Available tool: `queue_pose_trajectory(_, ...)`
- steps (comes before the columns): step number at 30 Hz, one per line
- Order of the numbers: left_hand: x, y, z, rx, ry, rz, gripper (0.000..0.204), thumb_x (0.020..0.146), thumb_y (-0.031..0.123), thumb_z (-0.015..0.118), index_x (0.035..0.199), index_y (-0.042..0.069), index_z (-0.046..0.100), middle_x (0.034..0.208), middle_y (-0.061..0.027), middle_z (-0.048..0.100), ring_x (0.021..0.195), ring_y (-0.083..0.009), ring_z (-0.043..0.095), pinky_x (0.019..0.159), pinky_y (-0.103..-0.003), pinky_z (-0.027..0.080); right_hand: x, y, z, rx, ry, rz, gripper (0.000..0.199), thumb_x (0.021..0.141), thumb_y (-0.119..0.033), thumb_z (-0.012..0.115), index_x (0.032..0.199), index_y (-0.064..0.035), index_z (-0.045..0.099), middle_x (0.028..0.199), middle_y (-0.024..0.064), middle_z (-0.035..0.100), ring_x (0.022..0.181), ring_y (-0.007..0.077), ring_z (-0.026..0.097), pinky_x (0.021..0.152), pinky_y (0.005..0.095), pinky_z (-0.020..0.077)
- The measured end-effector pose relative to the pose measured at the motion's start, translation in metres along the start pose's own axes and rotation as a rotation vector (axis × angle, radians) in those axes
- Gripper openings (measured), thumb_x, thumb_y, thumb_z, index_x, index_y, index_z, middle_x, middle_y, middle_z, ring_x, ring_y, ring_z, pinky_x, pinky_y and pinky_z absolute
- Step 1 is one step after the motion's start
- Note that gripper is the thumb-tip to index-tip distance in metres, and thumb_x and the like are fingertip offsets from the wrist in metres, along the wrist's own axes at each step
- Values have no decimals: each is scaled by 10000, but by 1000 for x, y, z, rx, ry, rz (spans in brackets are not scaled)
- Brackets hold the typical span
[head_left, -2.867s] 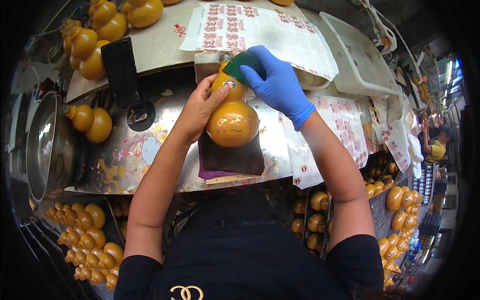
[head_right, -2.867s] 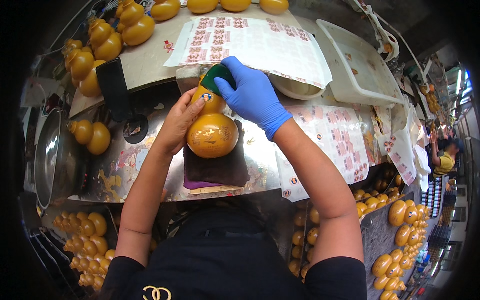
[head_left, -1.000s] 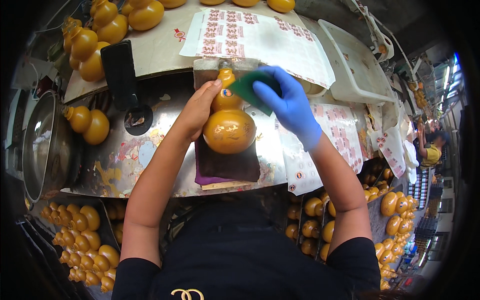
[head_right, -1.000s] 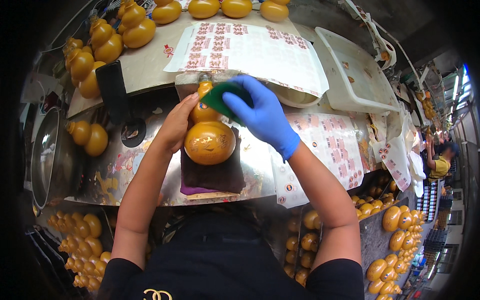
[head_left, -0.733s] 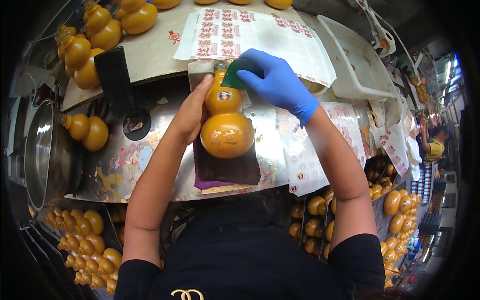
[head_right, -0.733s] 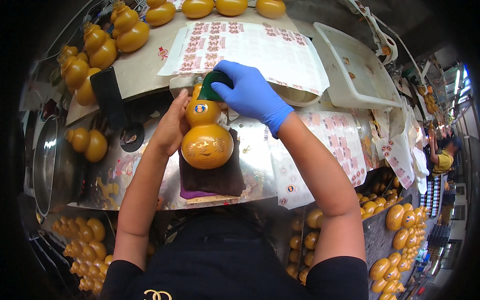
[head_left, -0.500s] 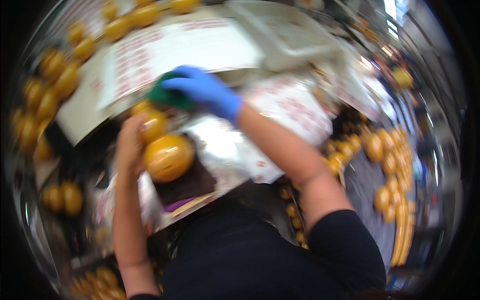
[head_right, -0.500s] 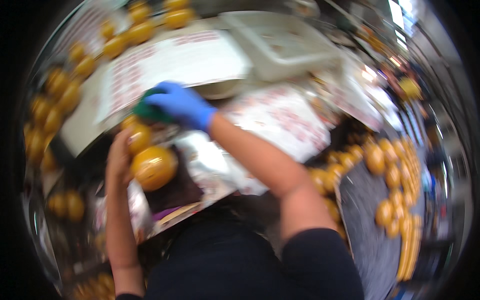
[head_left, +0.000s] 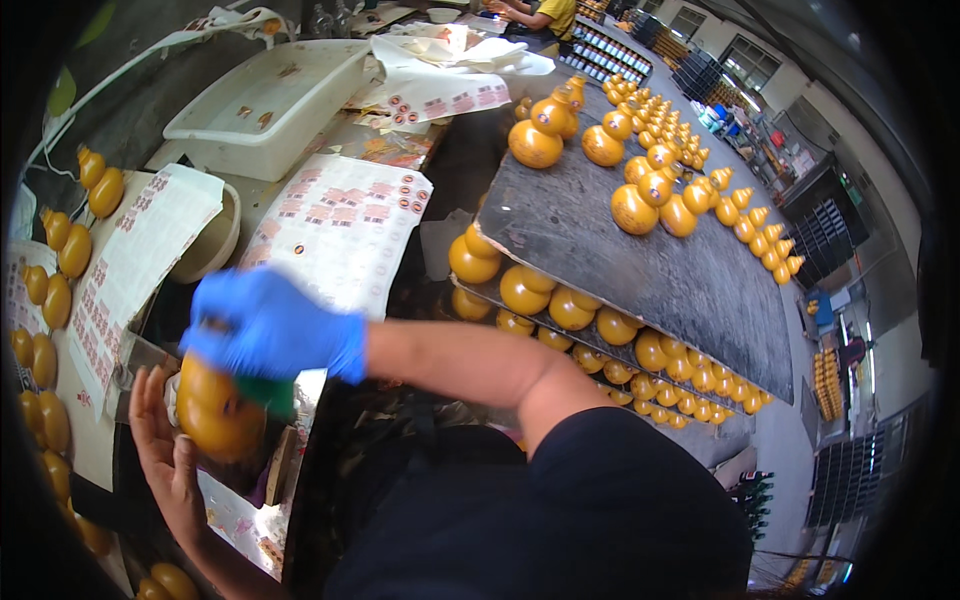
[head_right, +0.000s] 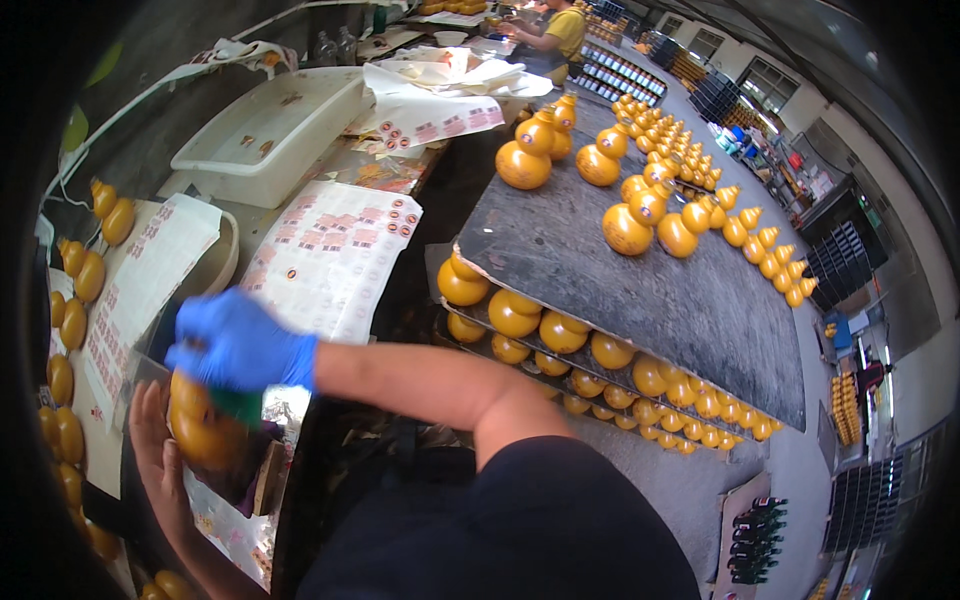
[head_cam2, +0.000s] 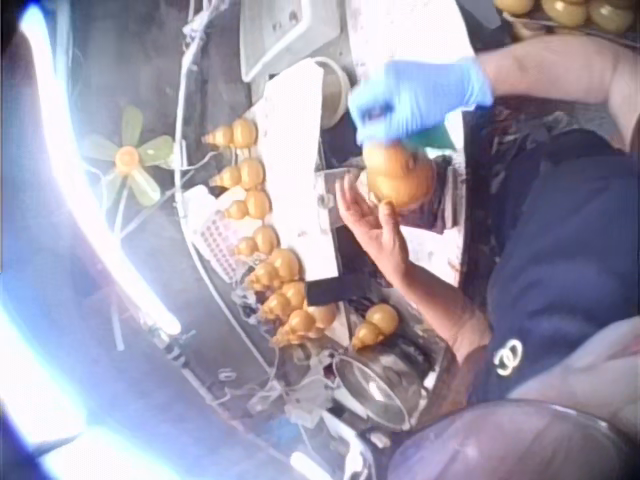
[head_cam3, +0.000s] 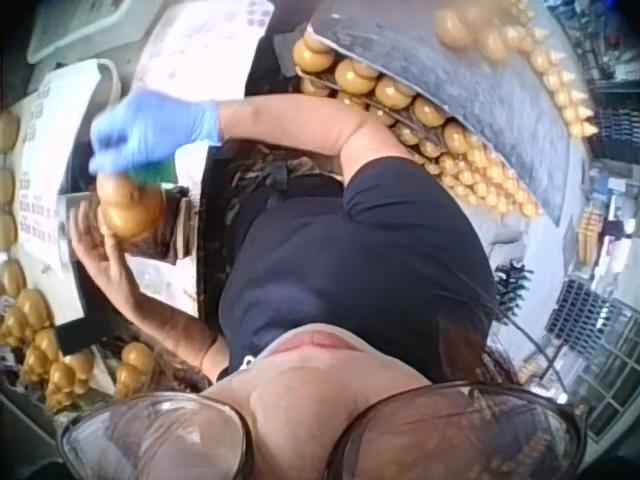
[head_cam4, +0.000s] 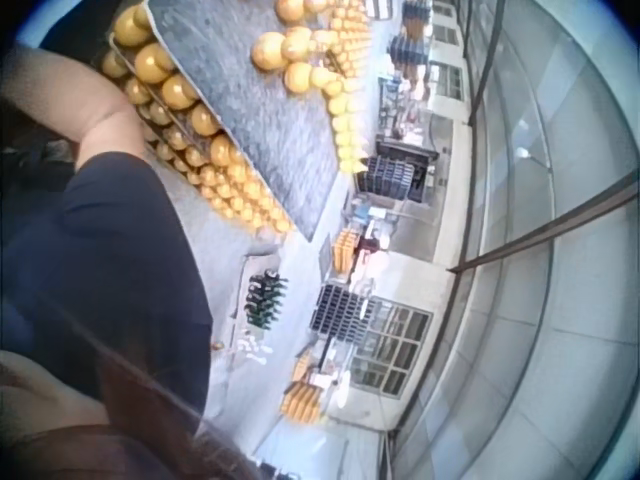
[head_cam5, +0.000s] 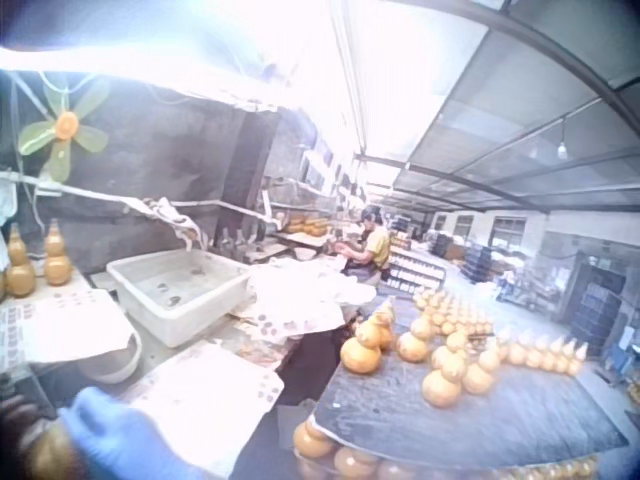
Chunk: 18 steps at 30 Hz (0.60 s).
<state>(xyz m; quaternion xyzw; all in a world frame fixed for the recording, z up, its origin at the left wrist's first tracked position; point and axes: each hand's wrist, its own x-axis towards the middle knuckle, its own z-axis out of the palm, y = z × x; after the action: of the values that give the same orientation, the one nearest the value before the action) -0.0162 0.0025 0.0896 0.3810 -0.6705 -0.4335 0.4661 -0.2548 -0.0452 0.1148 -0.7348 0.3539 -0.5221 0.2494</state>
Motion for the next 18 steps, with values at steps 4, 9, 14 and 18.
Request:
queue_pose_trajectory(4, -11, 9, -8, -25, 30, -17, 648, 950, 262, 526, 1470, 18, 225, 1460, -191, 348, 1383, -276, 310, 1144, -381, 184, -7, -25, -147, -248, 234, 143, 282, 811, -290, 688, 804, -9, 660, 756, 84, 613, 678, 139, 579, 625, 302, 490)
queue_pose_trajectory(9, -27, 8, -4, 53, 36, -55, 594, 958, 238, 516, 1455, 20, 275, 1395, -179, 430, 1332, -264, 381, 1127, -375, 228, -50, -19, -340, -986, 416, 395, 359, 849, -365, 642, 754, -19, 666, 658, 69, 618, 595, 108, 544, 591, 300, 481)
queue_pose_trajectory(14, -53, 3, -11, 114, 133, -135, 536, 943, 200, 518, 1423, 24, 358, 1330, -162, 496, 1278, -250, 439, 1082, -375, 303, -80, 46, -445, -1463, 540, 519, 428, 802, -470, 589, 770, -52, 676, 757, 201, 649, 704, 343, 634, 680, 441, 483)
queue_pose_trajectory(18, -59, 26, -10, 281, 97, -193, 478, 882, 193, 599, 1329, 68, 485, 1278, -108, 563, 1197, -231, 524, 1002, -369, 401, -114, 113, -480, -1709, 51, 354, 459, 779, -397, 685, 1108, -85, 619, 952, 217, 641, 840, 386, 619, 732, 468, 496)
